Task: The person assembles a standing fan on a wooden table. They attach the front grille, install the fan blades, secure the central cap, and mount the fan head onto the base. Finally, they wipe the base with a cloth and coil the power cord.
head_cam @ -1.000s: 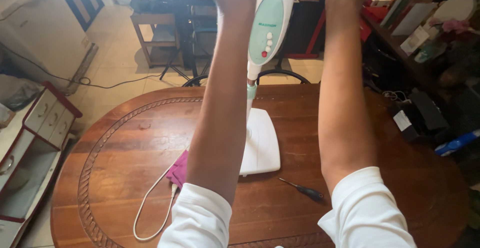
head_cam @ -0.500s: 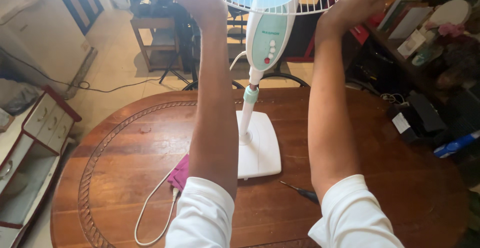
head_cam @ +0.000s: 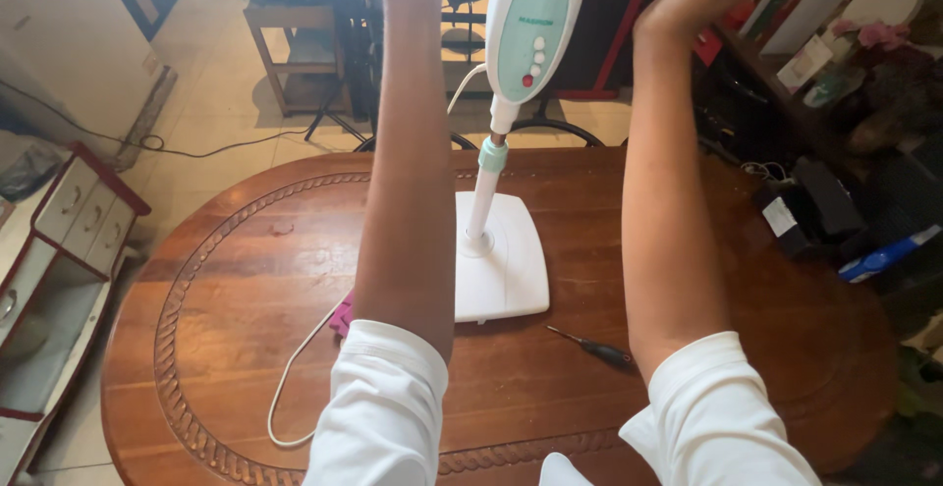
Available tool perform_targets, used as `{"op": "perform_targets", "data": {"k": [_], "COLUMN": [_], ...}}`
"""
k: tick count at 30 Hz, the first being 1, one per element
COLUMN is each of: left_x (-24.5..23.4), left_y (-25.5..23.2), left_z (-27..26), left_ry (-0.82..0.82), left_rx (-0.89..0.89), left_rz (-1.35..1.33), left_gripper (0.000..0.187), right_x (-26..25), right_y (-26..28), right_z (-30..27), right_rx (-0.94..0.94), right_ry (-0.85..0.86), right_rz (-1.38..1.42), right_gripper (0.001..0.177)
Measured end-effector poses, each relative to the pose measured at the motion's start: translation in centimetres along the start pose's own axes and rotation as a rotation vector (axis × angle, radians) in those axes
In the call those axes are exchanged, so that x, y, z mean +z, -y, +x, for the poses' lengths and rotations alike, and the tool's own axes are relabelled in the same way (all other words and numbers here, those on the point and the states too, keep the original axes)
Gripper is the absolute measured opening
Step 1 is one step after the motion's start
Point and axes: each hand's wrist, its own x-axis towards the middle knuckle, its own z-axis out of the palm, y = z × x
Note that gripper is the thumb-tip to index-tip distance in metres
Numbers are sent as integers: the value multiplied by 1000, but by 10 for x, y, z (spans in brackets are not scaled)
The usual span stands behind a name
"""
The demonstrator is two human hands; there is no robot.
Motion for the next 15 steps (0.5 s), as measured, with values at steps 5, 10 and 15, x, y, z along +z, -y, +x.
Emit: {"op": "perform_targets", "data": {"k": [5, 10, 15], "left_x": [-2, -21, -85], "left_y": [-3, -17, 8], "left_z": [-11, -57, -93], "left_ry": [81, 395, 536], "left_rx": [-9, 82, 294], "left_rz": [-8, 143, 585], "left_gripper": [50, 51, 72], "right_x": [28, 40, -6], "right_y": [76, 86, 45], "right_z": [-52, -140, -224], "right_rx": [210, 186, 456], "right_ry": [165, 281, 532], "right_rz": [270, -299, -392], "right_gripper": [85, 80, 83]}}
